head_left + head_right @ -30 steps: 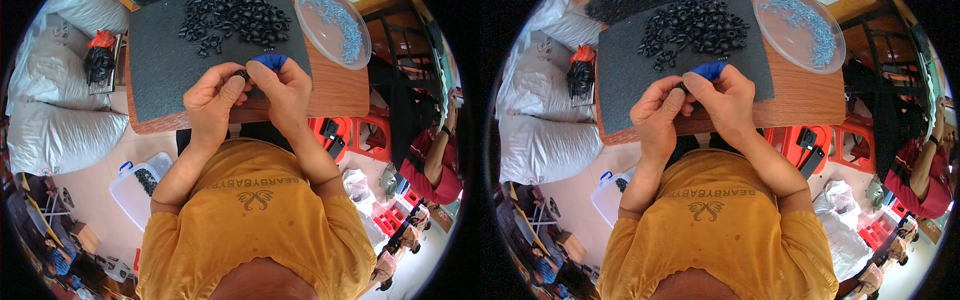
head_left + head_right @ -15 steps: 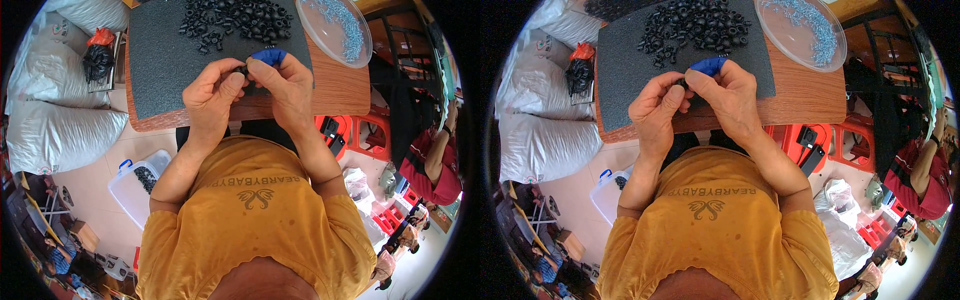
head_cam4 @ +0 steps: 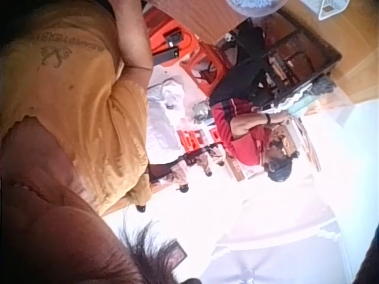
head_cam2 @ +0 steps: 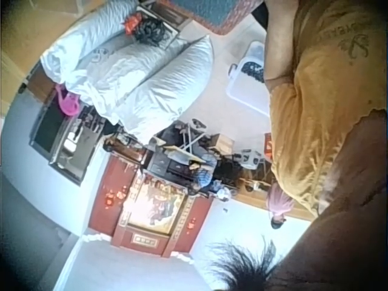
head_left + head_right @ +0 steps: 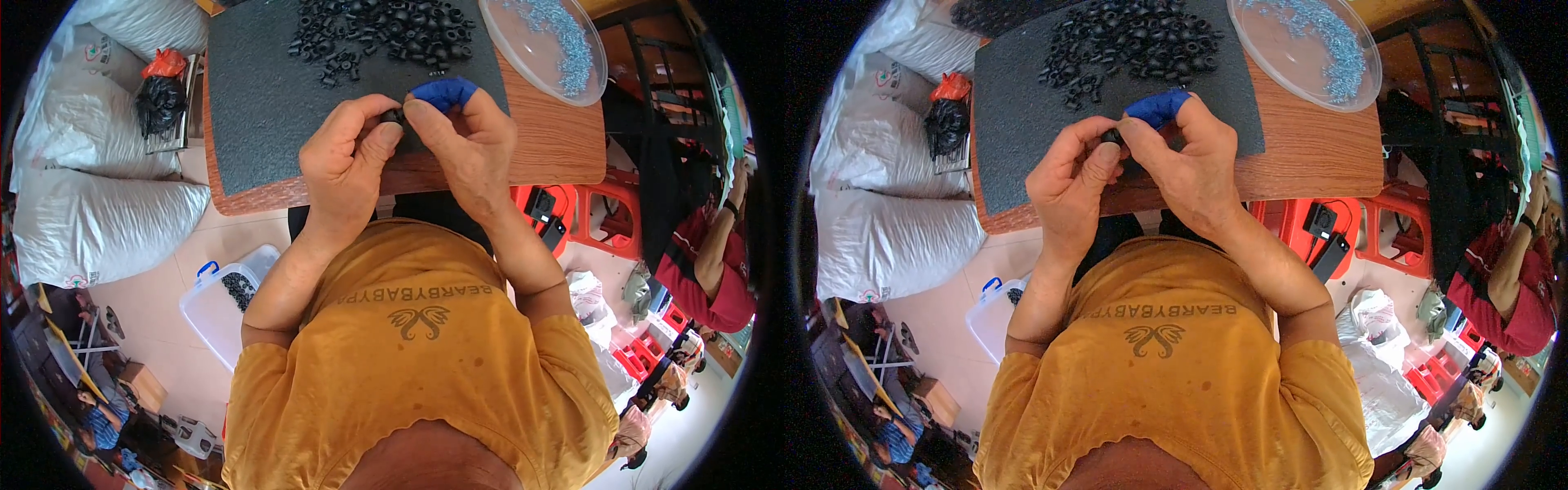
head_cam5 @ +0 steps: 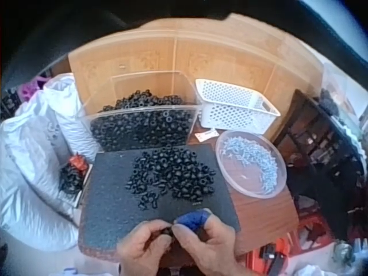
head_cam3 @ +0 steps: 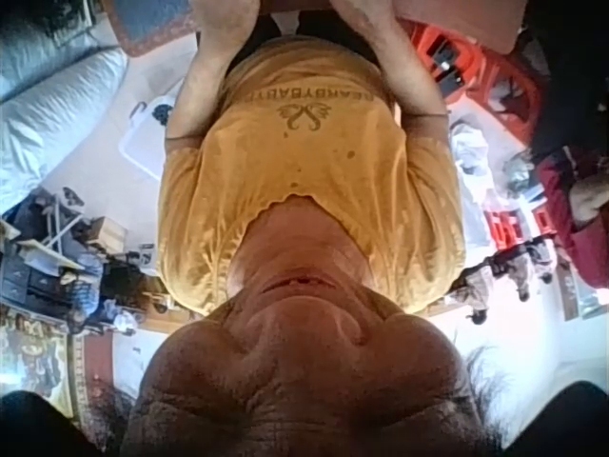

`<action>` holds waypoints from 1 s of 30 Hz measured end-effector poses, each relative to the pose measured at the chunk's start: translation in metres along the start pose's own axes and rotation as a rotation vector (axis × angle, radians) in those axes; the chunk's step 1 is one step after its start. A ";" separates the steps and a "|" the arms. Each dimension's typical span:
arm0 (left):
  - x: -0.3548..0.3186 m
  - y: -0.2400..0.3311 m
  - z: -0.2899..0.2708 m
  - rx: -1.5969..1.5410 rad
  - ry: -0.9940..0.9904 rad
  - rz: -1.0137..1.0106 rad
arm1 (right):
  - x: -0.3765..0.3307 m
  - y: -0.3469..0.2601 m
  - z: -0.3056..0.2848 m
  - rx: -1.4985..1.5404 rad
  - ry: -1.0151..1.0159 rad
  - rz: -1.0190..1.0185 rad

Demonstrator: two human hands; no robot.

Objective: The person assembles small plastic components by picking up small inserts from a dish and pressing them into black plastic caps by hand.

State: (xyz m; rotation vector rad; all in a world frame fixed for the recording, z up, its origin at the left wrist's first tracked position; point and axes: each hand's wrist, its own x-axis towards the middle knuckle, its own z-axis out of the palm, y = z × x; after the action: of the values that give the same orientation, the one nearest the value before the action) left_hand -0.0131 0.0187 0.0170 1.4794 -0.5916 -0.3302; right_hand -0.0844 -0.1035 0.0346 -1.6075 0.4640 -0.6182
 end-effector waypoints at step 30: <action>-0.001 0.001 -0.004 -0.144 -0.059 -0.113 | 0.003 0.009 -0.001 -0.486 0.004 -0.714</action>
State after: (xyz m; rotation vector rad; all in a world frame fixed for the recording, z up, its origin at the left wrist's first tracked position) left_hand -0.0116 0.0227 0.0180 1.3709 -0.5215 -0.4962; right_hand -0.0818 -0.1071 0.0258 -2.2548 0.0152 -1.0981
